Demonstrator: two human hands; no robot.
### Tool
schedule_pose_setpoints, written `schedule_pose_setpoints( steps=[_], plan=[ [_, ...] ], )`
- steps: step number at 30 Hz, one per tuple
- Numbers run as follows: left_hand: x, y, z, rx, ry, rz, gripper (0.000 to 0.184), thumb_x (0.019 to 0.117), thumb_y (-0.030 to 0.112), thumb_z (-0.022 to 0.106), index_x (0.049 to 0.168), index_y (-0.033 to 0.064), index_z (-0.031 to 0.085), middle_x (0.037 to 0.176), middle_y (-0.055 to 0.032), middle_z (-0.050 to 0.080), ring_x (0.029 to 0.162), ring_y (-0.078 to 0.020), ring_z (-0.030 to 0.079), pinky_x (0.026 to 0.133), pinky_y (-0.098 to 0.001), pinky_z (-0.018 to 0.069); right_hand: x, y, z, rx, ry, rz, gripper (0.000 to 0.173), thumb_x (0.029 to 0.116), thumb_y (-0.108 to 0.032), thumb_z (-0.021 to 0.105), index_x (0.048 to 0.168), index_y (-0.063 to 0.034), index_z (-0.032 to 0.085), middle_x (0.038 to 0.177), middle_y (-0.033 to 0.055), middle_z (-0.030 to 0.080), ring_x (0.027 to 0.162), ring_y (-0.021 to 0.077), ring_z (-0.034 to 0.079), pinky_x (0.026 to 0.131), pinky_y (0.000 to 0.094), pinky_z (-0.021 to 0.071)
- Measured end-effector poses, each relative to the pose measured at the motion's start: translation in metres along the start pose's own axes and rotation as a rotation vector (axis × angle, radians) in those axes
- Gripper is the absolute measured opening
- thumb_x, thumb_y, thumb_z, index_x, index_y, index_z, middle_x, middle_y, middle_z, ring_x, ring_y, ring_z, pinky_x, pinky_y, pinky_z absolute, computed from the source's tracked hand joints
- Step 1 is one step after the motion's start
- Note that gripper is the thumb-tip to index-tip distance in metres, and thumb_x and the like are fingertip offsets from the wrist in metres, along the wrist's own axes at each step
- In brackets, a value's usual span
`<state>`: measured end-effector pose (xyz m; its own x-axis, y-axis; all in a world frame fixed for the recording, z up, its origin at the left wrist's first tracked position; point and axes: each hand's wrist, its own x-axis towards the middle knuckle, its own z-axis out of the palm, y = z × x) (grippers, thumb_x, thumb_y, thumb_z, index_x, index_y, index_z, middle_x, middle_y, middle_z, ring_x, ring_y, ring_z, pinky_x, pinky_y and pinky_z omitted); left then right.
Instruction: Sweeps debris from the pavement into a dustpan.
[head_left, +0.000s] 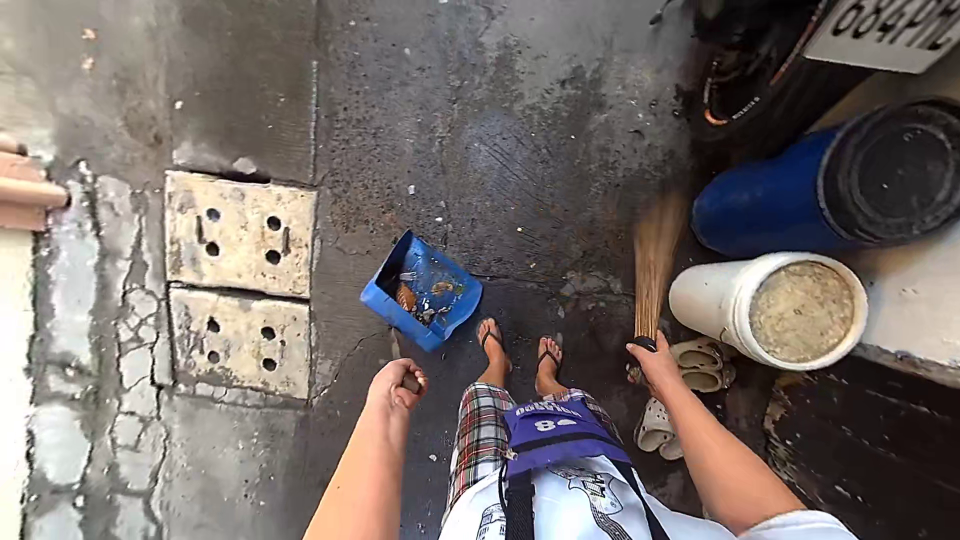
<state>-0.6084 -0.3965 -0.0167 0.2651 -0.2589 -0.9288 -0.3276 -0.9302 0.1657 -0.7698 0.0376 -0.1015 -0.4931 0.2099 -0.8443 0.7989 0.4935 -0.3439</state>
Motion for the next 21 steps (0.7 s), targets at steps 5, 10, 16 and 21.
schedule_pose_setpoints(
  steps=[5, 10, 16, 21],
  plan=[
    [0.009, 0.004, 0.002, 0.040, -0.009, 0.031, 0.026, 0.0836, -0.006, 0.053, 0.104, 0.0062, 0.045, 0.064, -0.0081, 0.047, 0.042, -0.0145, 0.046, 0.037, -0.0272, 0.0431, -0.031, -0.026, 0.094, -0.478, -0.341, -0.010, 0.088, 0.0872, -0.020, 0.075, 0.162, -0.0143, 0.027, 0.136, 0.0255, 0.060, 0.116, 0.0385, 0.065, 0.097, 0.0593, 0.0537],
    [0.017, 0.033, -0.041, -0.073, -0.056, -0.007, 0.037, 0.0824, -0.008, 0.052, 0.114, 0.0086, 0.043, 0.068, -0.0084, 0.047, 0.044, -0.0143, 0.046, 0.037, -0.0266, 0.0426, -0.069, -0.077, 0.119, -0.732, -0.568, -0.280, 0.096, 0.0823, -0.026, 0.084, 0.162, -0.0250, 0.030, 0.141, 0.0181, 0.060, 0.125, 0.0317, 0.062, 0.106, 0.0551, 0.0502],
    [0.034, 0.062, -0.141, -0.262, -0.168, -0.041, 0.037, 0.0873, -0.006, 0.048, 0.120, 0.0112, 0.046, 0.066, -0.0040, 0.047, 0.043, -0.0074, 0.045, 0.035, -0.0191, 0.0388, -0.083, -0.155, 0.105, -0.551, -0.348, -0.425, 0.083, 0.0831, -0.023, 0.078, 0.157, -0.0168, 0.041, 0.133, 0.0181, 0.063, 0.112, 0.0284, 0.067, 0.095, 0.0507, 0.0561],
    [0.030, 0.078, -0.134, -0.442, -0.166, -0.082, 0.023, 0.0923, 0.001, 0.044, 0.113, 0.0112, 0.048, 0.068, -0.0044, 0.050, 0.043, -0.0069, 0.047, 0.035, -0.0182, 0.0404, -0.024, -0.224, 0.150, -0.159, -0.129, -0.363, 0.074, 0.0958, -0.016, 0.069, 0.159, -0.0095, 0.031, 0.117, 0.0232, 0.064, 0.077, 0.0284, 0.069, 0.069, 0.0461, 0.0609]
  ],
)
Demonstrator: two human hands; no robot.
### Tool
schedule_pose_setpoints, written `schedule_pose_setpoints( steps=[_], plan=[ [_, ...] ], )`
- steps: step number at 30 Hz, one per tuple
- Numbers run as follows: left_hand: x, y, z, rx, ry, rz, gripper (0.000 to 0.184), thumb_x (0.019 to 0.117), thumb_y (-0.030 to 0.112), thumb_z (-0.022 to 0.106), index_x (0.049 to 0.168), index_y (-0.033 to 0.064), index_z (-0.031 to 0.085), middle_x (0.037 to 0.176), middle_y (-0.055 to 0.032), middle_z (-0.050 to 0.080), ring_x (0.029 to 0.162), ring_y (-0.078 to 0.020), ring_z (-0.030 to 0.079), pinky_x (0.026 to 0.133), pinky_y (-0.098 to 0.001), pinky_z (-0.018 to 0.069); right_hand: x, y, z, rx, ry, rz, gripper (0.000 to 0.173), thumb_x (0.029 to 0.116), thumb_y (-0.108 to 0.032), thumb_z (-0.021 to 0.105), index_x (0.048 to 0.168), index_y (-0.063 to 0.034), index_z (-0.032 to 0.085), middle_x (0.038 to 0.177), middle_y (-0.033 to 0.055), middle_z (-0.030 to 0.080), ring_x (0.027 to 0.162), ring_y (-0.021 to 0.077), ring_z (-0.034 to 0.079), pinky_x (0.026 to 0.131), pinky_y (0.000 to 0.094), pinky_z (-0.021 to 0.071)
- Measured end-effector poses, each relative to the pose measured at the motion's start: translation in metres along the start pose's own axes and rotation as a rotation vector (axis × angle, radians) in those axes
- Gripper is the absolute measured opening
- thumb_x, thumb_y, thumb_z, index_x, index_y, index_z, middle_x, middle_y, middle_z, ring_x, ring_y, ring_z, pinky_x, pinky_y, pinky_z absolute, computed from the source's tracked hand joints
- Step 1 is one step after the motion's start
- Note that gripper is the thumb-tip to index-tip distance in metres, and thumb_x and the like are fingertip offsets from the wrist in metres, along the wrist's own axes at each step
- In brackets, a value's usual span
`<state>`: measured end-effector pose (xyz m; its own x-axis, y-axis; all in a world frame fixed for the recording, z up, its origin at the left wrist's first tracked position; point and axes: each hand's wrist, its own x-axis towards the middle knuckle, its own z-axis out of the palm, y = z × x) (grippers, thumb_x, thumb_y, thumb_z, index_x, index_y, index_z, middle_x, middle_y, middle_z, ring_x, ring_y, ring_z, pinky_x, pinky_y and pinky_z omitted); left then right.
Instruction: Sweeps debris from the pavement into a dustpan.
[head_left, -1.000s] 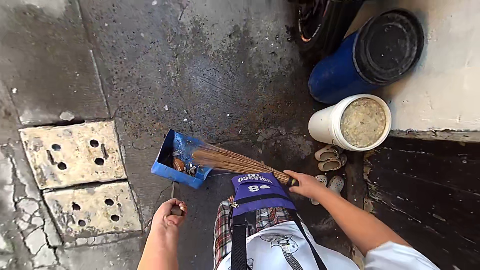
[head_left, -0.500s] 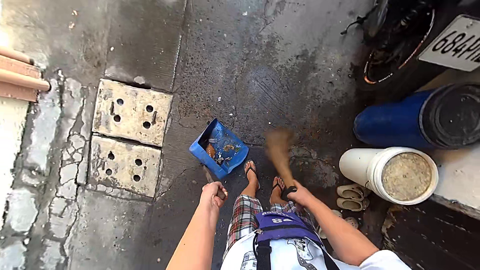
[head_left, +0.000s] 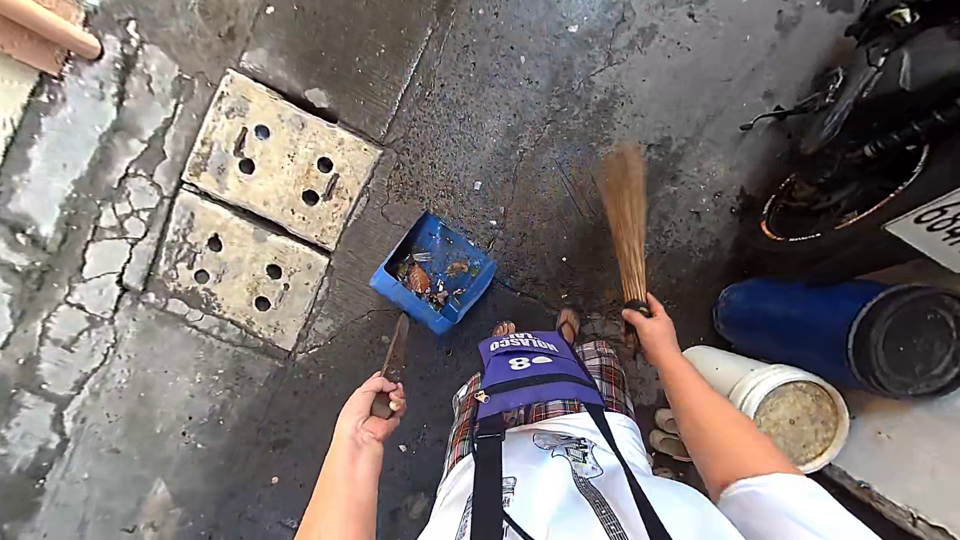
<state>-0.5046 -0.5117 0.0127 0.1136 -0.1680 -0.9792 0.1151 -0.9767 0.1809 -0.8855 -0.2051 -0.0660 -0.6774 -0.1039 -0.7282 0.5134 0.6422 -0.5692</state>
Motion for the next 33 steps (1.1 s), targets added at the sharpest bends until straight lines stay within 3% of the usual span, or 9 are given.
schedule_pose_setpoints(
  steps=[4, 8, 11, 15, 21, 27, 28, 30, 33],
  plan=[
    [0.004, 0.020, 0.051, -0.065, 0.057, -0.024, 0.008, 0.0888, 0.001, 0.046, 0.093, 0.0069, 0.047, 0.064, -0.0052, 0.050, 0.042, -0.0065, 0.047, 0.036, -0.0157, 0.0406, 0.085, -0.033, 0.052, 0.030, 0.053, 0.045, 0.078, 0.0920, -0.021, 0.073, 0.159, -0.0139, 0.033, 0.127, 0.0234, 0.062, 0.092, 0.0350, 0.070, 0.077, 0.0553, 0.0601],
    [0.006, 0.037, 0.120, -0.001, 0.127, 0.005, 0.010, 0.0866, -0.001, 0.048, 0.091, 0.0077, 0.046, 0.063, -0.0051, 0.048, 0.043, -0.0077, 0.045, 0.037, -0.0169, 0.0398, 0.115, -0.047, 0.111, -0.647, -0.240, -0.066, 0.077, 0.0866, -0.026, 0.077, 0.156, -0.0168, 0.044, 0.136, 0.0263, 0.060, 0.126, 0.0448, 0.058, 0.104, 0.0664, 0.0469],
    [0.001, 0.050, 0.172, 0.027, 0.153, 0.004, 0.010, 0.0869, -0.001, 0.049, 0.091, 0.0079, 0.046, 0.063, -0.0038, 0.046, 0.043, -0.0069, 0.046, 0.038, -0.0165, 0.0408, 0.113, -0.067, 0.123, -1.099, -0.554, -0.215, 0.076, 0.0893, -0.025, 0.073, 0.158, -0.0316, 0.042, 0.131, 0.0215, 0.065, 0.121, 0.0433, 0.063, 0.098, 0.0679, 0.0488],
    [-0.002, 0.058, 0.210, 0.014, 0.127, 0.033, 0.009, 0.0859, 0.000, 0.049, 0.090, 0.0083, 0.047, 0.063, -0.0034, 0.047, 0.044, -0.0065, 0.046, 0.039, -0.0159, 0.0403, 0.112, -0.076, 0.030, -1.126, -0.691, -0.476, 0.075, 0.0918, -0.023, 0.071, 0.159, -0.0319, 0.038, 0.137, 0.0222, 0.060, 0.120, 0.0434, 0.062, 0.096, 0.0654, 0.0510],
    [-0.007, 0.030, 0.263, -0.068, -0.044, 0.107, 0.007, 0.0889, 0.004, 0.045, 0.086, 0.0089, 0.049, 0.063, -0.0021, 0.051, 0.046, -0.0050, 0.050, 0.041, -0.0140, 0.0430, 0.097, -0.031, -0.156, -0.769, -0.261, 0.039, 0.082, 0.0949, -0.029, 0.067, 0.165, -0.0223, 0.024, 0.142, 0.0192, 0.058, 0.125, 0.0366, 0.061, 0.105, 0.0579, 0.0490],
    [-0.003, 0.021, 0.346, -0.216, -0.181, 0.139, 0.010, 0.0919, 0.008, 0.043, 0.086, 0.0070, 0.050, 0.065, -0.0037, 0.054, 0.048, -0.0063, 0.053, 0.044, -0.0142, 0.0451, 0.176, -0.038, -0.176, 0.117, 0.237, 0.445, 0.076, 0.0989, -0.032, 0.069, 0.157, -0.0039, 0.030, 0.134, 0.0254, 0.057, 0.102, 0.0322, 0.066, 0.083, 0.0488, 0.0576],
    [0.000, 0.021, 0.360, -0.231, -0.199, 0.137, 0.010, 0.0916, 0.008, 0.043, 0.085, 0.0066, 0.051, 0.065, -0.0041, 0.054, 0.048, -0.0069, 0.053, 0.044, -0.0142, 0.0454, 0.192, -0.051, -0.171, 0.126, 0.213, 0.462, 0.069, 0.0996, -0.031, 0.068, 0.153, -0.0019, 0.035, 0.128, 0.0236, 0.058, 0.095, 0.0287, 0.066, 0.078, 0.0451, 0.0580],
    [0.002, 0.019, 0.390, -0.255, -0.223, 0.132, 0.009, 0.0902, 0.008, 0.044, 0.085, 0.0063, 0.051, 0.065, -0.0045, 0.053, 0.048, -0.0079, 0.052, 0.044, -0.0146, 0.0455, 0.220, -0.073, -0.166, -0.078, 0.006, 0.375, 0.061, 0.0977, -0.026, 0.067, 0.148, -0.0004, 0.045, 0.133, 0.0246, 0.061, 0.116, 0.0315, 0.064, 0.099, 0.0491, 0.0522],
    [0.003, 0.020, 0.429, -0.224, -0.199, 0.117, 0.005, 0.0874, 0.006, 0.047, 0.084, 0.0072, 0.050, 0.063, -0.0043, 0.052, 0.045, -0.0074, 0.050, 0.042, -0.0146, 0.0430, 0.245, -0.101, -0.182, -0.459, -0.307, 0.115, 0.073, 0.0922, -0.034, 0.070, 0.157, -0.0177, 0.042, 0.142, 0.0170, 0.060, 0.132, 0.0318, 0.058, 0.111, 0.0556, 0.0452]
  ],
)
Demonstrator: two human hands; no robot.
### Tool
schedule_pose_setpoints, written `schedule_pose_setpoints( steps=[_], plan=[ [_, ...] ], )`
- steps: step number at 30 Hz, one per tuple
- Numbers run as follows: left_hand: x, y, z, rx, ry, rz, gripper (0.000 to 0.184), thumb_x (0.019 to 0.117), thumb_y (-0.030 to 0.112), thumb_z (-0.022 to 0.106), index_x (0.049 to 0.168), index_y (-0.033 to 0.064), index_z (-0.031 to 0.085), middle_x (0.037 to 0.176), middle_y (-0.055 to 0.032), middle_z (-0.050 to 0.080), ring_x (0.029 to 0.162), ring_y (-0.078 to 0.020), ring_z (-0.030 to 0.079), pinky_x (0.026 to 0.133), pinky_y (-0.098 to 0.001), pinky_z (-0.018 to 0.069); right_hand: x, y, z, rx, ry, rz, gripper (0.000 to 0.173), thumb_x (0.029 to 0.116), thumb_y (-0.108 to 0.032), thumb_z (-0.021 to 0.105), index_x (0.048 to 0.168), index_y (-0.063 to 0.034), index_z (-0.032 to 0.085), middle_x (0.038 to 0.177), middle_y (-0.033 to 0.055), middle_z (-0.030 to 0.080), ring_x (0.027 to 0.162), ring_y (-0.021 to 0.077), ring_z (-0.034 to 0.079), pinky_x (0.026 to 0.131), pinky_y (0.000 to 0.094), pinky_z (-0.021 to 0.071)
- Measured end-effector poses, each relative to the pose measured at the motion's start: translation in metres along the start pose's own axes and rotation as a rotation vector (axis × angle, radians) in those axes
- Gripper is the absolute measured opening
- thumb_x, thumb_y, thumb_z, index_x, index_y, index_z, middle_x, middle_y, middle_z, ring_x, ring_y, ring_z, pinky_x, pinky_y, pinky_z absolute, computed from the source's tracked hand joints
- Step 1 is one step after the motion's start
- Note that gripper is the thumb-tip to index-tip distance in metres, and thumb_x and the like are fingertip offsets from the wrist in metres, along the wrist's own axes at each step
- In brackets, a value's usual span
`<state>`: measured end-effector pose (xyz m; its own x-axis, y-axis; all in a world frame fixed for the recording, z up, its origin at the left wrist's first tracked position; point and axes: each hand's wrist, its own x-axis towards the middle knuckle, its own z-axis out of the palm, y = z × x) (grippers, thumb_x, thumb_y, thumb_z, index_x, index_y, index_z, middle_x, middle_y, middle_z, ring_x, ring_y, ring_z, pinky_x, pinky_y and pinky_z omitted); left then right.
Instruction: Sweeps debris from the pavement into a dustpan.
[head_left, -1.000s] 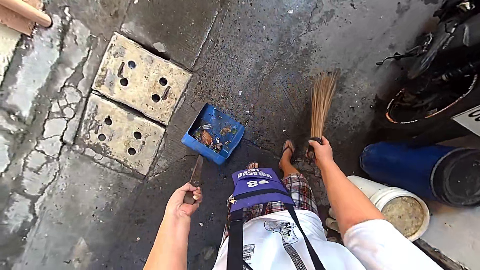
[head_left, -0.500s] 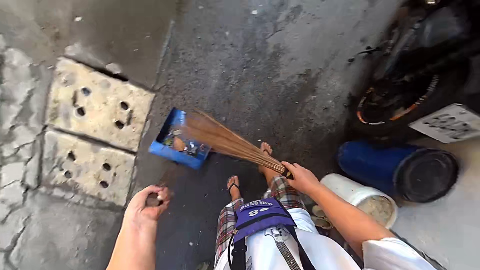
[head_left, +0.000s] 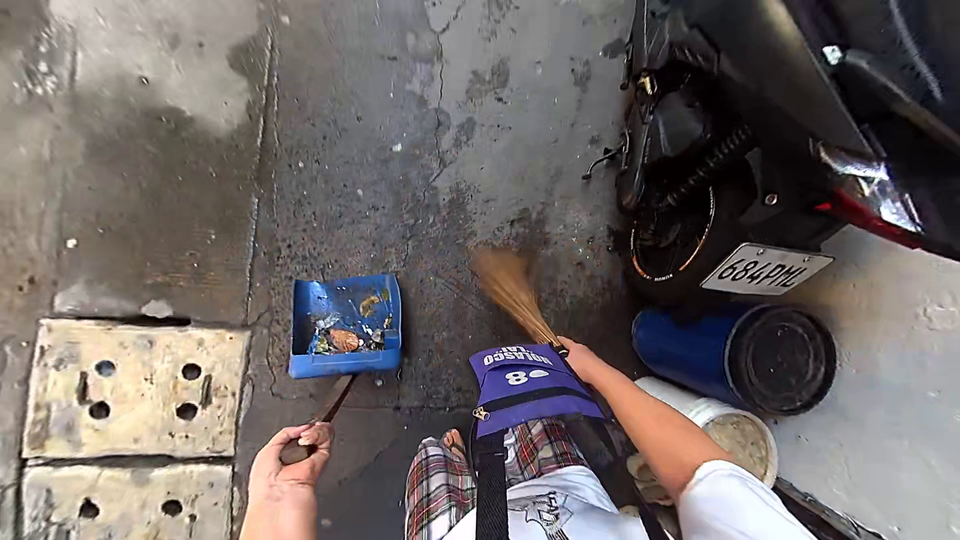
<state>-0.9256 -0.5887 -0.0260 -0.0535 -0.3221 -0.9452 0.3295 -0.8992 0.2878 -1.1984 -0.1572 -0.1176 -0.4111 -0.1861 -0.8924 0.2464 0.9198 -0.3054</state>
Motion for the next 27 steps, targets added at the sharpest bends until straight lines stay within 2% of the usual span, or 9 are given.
schedule_pose_setpoints(
  steps=[4, 7, 10, 15, 18, 20, 21, 24, 27],
  plan=[
    [0.005, 0.012, 0.030, 0.015, 0.050, -0.018, 0.006, 0.0855, 0.002, 0.048, 0.085, 0.0082, 0.049, 0.063, -0.0037, 0.049, 0.045, -0.0073, 0.048, 0.040, -0.0147, 0.0413, -0.031, -0.018, -0.047, 0.035, 0.032, -0.175, 0.094, 0.0821, -0.033, 0.085, 0.161, -0.0253, 0.034, 0.137, 0.0214, 0.061, 0.122, 0.0349, 0.063, 0.104, 0.0575, 0.0504],
    [0.007, 0.026, 0.038, -0.036, 0.085, -0.044, 0.006, 0.0867, 0.003, 0.047, 0.086, 0.0081, 0.049, 0.064, -0.0041, 0.049, 0.045, -0.0078, 0.048, 0.040, -0.0145, 0.0412, -0.049, -0.026, -0.044, 0.229, 0.130, -0.124, 0.089, 0.0888, -0.028, 0.077, 0.163, -0.0246, 0.027, 0.125, 0.0218, 0.065, 0.089, 0.0297, 0.071, 0.078, 0.0507, 0.0599],
    [0.014, 0.034, 0.044, -0.058, 0.124, -0.090, 0.006, 0.0873, 0.002, 0.045, 0.086, 0.0072, 0.048, 0.064, -0.0049, 0.049, 0.044, -0.0083, 0.047, 0.039, -0.0150, 0.0414, -0.030, -0.044, -0.041, 0.533, 0.207, 0.066, 0.084, 0.0983, -0.018, 0.066, 0.165, -0.0241, 0.016, 0.122, 0.0236, 0.061, 0.069, 0.0283, 0.067, 0.059, 0.0461, 0.0590],
    [0.022, 0.036, 0.064, 0.004, 0.166, -0.190, 0.010, 0.0872, 0.000, 0.044, 0.081, 0.0061, 0.049, 0.059, -0.0040, 0.048, 0.042, -0.0082, 0.049, 0.038, -0.0156, 0.0429, 0.046, -0.143, -0.033, 0.865, 0.223, 0.356, 0.068, 0.1013, -0.027, 0.061, 0.159, -0.0238, 0.024, 0.108, 0.0192, 0.059, 0.070, 0.0272, 0.063, 0.059, 0.0418, 0.0555],
    [0.019, 0.030, 0.067, 0.086, 0.167, -0.246, 0.018, 0.0924, 0.004, 0.042, 0.077, 0.0087, 0.049, 0.055, -0.0016, 0.049, 0.042, -0.0073, 0.051, 0.039, -0.0168, 0.0445, 0.084, -0.222, -0.004, 0.470, -0.003, 0.181, 0.082, 0.0931, -0.018, 0.067, 0.162, -0.0177, 0.023, 0.127, 0.0231, 0.061, 0.094, 0.0315, 0.069, 0.078, 0.0492, 0.0595],
    [0.021, 0.037, 0.068, 0.141, 0.162, -0.304, 0.021, 0.0972, 0.009, 0.041, 0.079, 0.0100, 0.051, 0.057, -0.0004, 0.051, 0.043, -0.0065, 0.052, 0.040, -0.0165, 0.0457, 0.106, -0.278, -0.006, 0.095, -0.162, -0.019, 0.091, 0.0868, -0.019, 0.075, 0.164, -0.0191, 0.026, 0.143, 0.0221, 0.057, 0.126, 0.0345, 0.061, 0.105, 0.0559, 0.0498],
    [0.021, 0.044, 0.068, 0.168, 0.162, -0.333, 0.021, 0.0998, 0.013, 0.040, 0.082, 0.0101, 0.051, 0.060, -0.0005, 0.052, 0.044, -0.0061, 0.052, 0.040, -0.0162, 0.0459, 0.110, -0.304, -0.014, -0.065, -0.195, -0.126, 0.090, 0.0870, -0.022, 0.076, 0.163, -0.0222, 0.028, 0.144, 0.0217, 0.057, 0.130, 0.0364, 0.058, 0.108, 0.0586, 0.0470],
    [0.021, 0.073, 0.073, 0.193, 0.160, -0.381, 0.025, 0.1048, 0.022, 0.036, 0.092, 0.0085, 0.053, 0.068, -0.0016, 0.057, 0.046, -0.0049, 0.054, 0.040, -0.0156, 0.0469, 0.106, -0.357, -0.057, -0.592, -0.114, -0.362, 0.080, 0.0962, -0.035, 0.068, 0.163, -0.0382, 0.025, 0.139, 0.0222, 0.058, 0.121, 0.0414, 0.062, 0.100, 0.0624, 0.0505],
    [0.006, 0.091, 0.097, 0.171, 0.222, -0.323, 0.026, 0.1036, 0.017, 0.036, 0.086, 0.0096, 0.053, 0.062, -0.0006, 0.057, 0.043, -0.0040, 0.053, 0.040, -0.0146, 0.0456, 0.094, -0.360, -0.105, -0.683, 0.022, -0.345, 0.079, 0.0965, -0.035, 0.067, 0.163, -0.0415, 0.025, 0.138, 0.0235, 0.058, 0.117, 0.0427, 0.063, 0.095, 0.0624, 0.0523]
  ],
)
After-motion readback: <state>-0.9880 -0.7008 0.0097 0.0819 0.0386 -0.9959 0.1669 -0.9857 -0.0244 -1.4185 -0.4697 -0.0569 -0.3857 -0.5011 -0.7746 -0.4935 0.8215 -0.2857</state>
